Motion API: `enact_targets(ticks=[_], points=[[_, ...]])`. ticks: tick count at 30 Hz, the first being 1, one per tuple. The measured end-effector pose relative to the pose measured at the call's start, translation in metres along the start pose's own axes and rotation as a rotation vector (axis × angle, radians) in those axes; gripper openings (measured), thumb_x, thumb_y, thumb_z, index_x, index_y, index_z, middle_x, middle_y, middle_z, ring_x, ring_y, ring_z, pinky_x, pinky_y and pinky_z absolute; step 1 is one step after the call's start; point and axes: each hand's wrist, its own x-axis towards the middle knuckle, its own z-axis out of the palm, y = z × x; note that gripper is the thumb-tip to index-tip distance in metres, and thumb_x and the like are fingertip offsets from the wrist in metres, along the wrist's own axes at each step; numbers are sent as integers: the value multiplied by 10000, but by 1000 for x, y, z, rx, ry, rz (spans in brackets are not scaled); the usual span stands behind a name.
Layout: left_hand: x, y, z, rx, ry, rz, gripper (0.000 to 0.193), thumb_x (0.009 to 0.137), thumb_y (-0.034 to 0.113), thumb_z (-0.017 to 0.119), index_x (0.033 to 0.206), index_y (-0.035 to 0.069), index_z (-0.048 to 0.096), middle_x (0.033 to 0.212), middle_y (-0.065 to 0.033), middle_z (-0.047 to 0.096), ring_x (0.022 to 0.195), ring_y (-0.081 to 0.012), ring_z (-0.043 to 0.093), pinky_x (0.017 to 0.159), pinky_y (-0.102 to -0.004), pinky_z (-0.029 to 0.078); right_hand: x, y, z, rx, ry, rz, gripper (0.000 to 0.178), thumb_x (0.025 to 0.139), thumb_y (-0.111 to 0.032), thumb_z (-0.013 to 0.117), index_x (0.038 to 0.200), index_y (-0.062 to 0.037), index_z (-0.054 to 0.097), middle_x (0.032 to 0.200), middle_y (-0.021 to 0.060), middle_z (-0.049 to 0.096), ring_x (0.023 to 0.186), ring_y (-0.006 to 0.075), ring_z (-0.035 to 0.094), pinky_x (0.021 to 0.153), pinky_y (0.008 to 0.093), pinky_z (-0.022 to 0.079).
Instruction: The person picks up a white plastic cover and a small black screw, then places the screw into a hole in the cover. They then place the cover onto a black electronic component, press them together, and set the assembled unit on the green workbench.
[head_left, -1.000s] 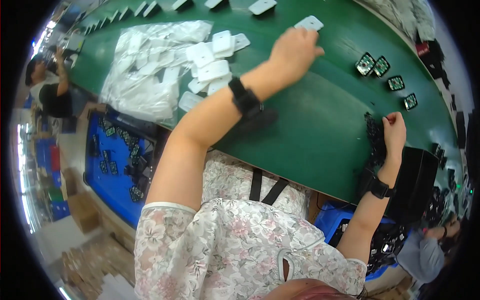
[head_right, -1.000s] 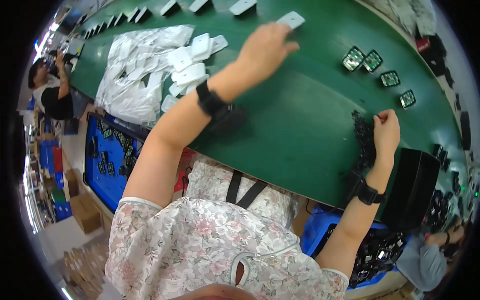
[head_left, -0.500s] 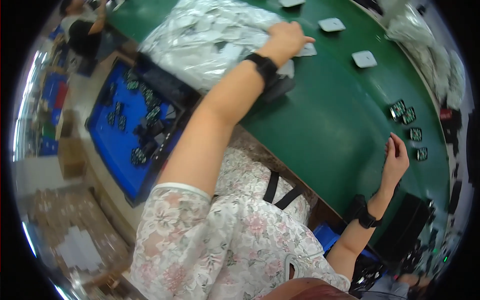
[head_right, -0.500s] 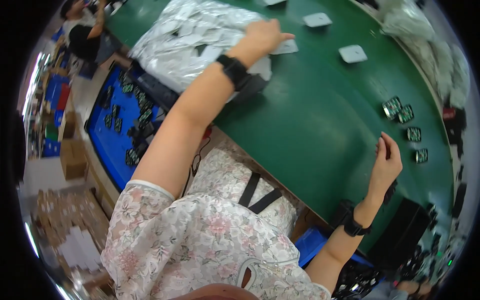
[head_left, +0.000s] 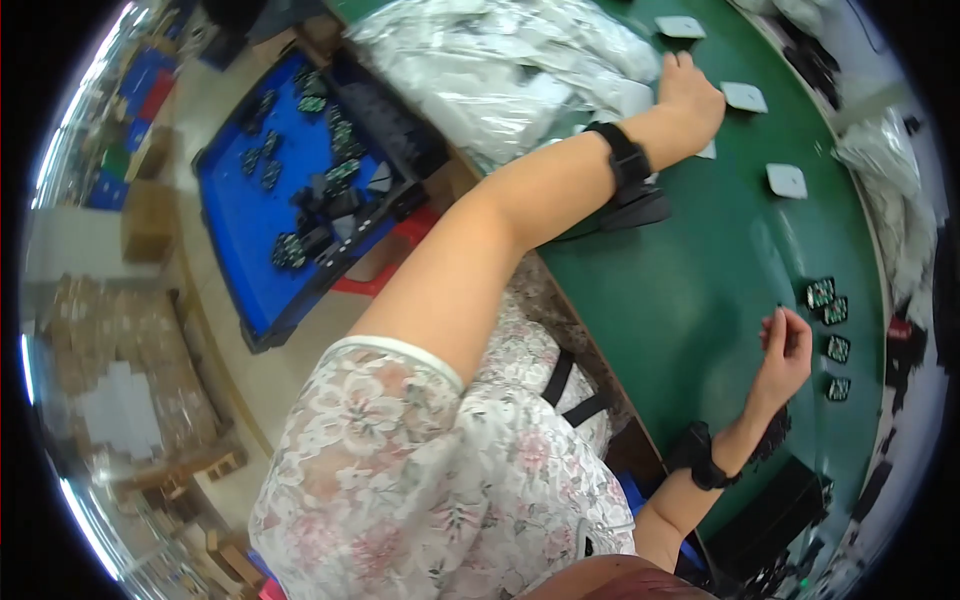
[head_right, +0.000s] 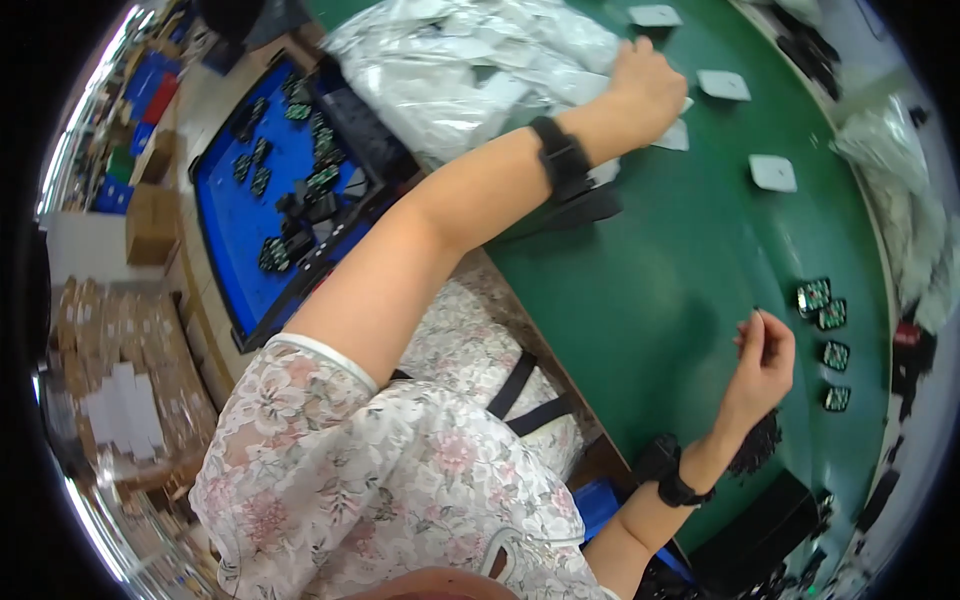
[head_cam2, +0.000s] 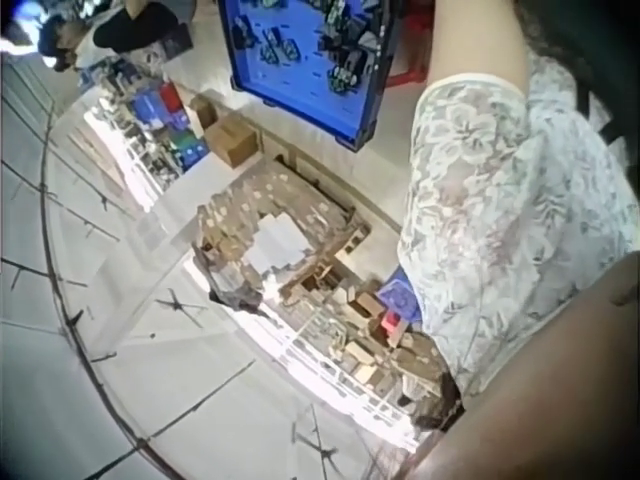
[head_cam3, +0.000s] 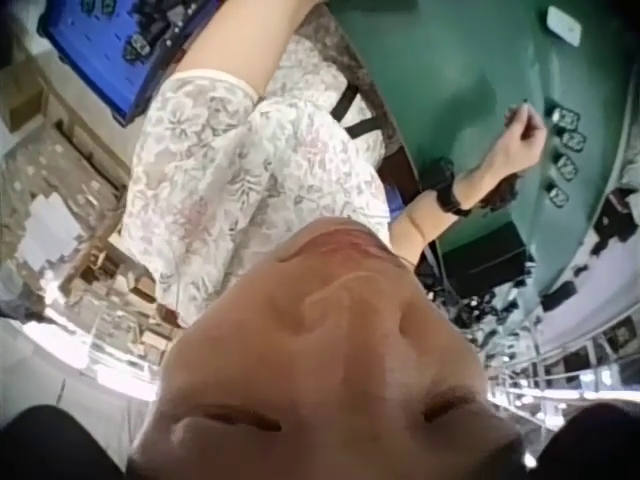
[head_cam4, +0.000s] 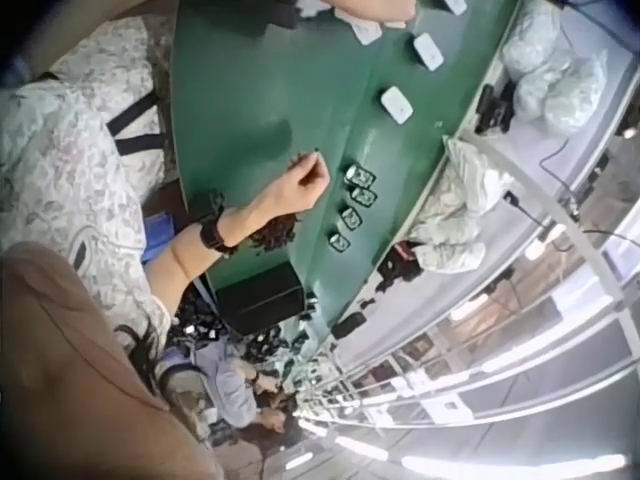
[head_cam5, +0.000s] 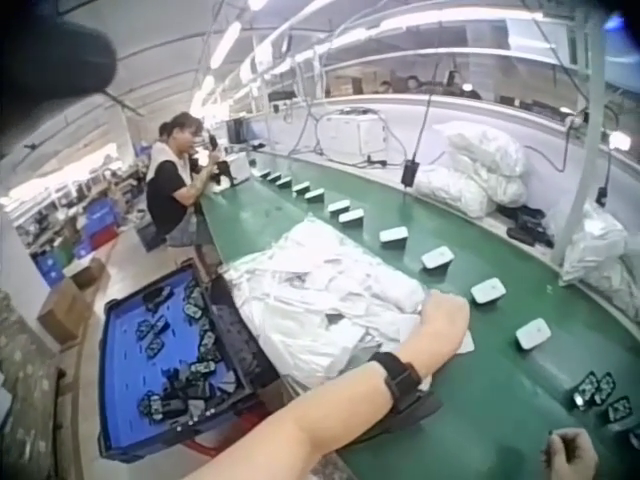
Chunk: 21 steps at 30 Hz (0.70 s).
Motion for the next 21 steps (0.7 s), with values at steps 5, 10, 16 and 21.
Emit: enact_targets(ticks=[5, 10, 16, 21], points=[[-27, 56, -2, -774, 329, 182, 86, 786, 93, 619, 806, 14, 644, 835, -144, 600, 779, -260, 575, 658, -363, 471, -1, -26, 18, 248, 59, 36, 114, 890, -116, 608, 936, -12, 606, 766, 29, 614, 667, 71, 551, 603, 180, 422], [-74, 97, -10, -1606, -366, 43, 307, 839, -13, 517, 1136, 66, 530, 820, -103, 583, 601, -171, 615, 507, -284, 491, -5, -22, 17, 505, -13, 142, 121, 897, -121, 595, 928, -4, 584, 753, 37, 610, 642, 77, 533, 580, 189, 401], [-85, 108, -12, -1634, -485, 234, 316, 834, -42, 512, 1127, 56, 578, 788, -80, 570, 520, -144, 578, 499, -266, 473, -5, -15, 6, 542, -38, 285, 113, 878, -111, 622, 908, -5, 600, 727, 21, 607, 612, 57, 531, 530, 168, 384], [-86, 107, -20, -1536, -395, 260, 201, 830, -29, 565, 1002, 47, 635, 742, -75, 545, 562, -143, 581, 502, -281, 456, -6, -12, 1, 527, -82, 310, 128, 897, -143, 600, 905, -15, 596, 716, 15, 597, 613, 56, 521, 553, 171, 388]])
